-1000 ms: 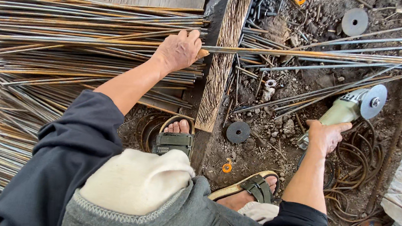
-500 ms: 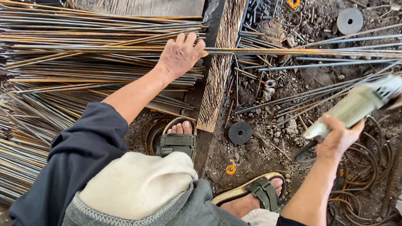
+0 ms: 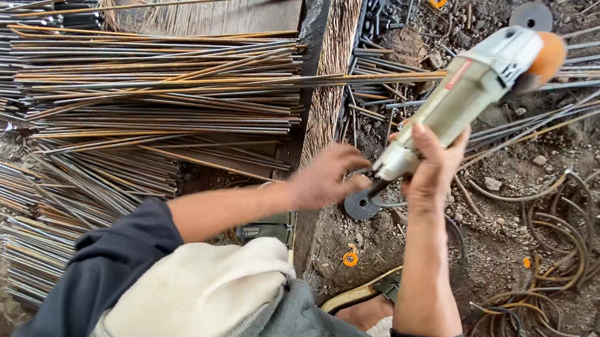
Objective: The person uses an angle grinder to cut a bundle of metal rods resting on a wooden plank. They repeatedly cut the rods, creating sparks, and then rearrange the cut pieces on the plank.
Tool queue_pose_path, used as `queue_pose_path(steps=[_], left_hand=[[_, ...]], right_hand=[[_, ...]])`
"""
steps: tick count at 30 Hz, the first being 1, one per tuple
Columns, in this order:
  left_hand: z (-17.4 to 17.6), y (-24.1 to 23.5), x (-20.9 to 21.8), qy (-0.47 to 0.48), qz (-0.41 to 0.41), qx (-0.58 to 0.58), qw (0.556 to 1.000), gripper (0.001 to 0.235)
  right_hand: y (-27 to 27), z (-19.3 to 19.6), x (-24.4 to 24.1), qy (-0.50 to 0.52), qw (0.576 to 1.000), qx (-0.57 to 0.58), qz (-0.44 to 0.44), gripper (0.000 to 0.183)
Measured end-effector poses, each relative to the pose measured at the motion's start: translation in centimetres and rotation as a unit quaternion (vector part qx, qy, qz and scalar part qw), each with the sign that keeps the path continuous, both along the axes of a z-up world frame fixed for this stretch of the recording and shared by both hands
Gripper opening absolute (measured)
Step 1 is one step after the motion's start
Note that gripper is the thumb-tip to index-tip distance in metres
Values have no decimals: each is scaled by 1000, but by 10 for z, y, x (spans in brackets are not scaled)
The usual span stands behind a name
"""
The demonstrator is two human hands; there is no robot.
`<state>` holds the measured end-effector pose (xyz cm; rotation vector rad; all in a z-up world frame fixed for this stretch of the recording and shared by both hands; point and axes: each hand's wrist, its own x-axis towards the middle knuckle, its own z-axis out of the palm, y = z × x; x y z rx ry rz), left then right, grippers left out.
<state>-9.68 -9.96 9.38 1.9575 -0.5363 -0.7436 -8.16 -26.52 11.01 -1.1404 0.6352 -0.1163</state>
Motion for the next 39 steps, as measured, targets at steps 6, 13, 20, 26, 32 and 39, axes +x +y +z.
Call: queue_pose_path(steps=[6,13,20,26,32,39], left_hand=[[-68,-30,-48,332,261,-111,900,58],[-31,-18,-48,451,324,-82,828,54],[-5,17,-31,345,235,15,909,45],[-97,129,62,-449,167,167,862,23],[-112,164,84,-480,120,200,845,28],[-116,164,85,-469,133,190,852,24]], right_hand=[[36,-5,0,41,997,-68,23,115],[30,-60,-11,-4,995,-78,58,96],[38,-19,-10,-5,981,-132,142,103],[53,-31,-20,29,962,-141,233,106],[81,-23,-15,69,937,-169,297,101],[84,-18,-4,121,927,-195,295,95]])
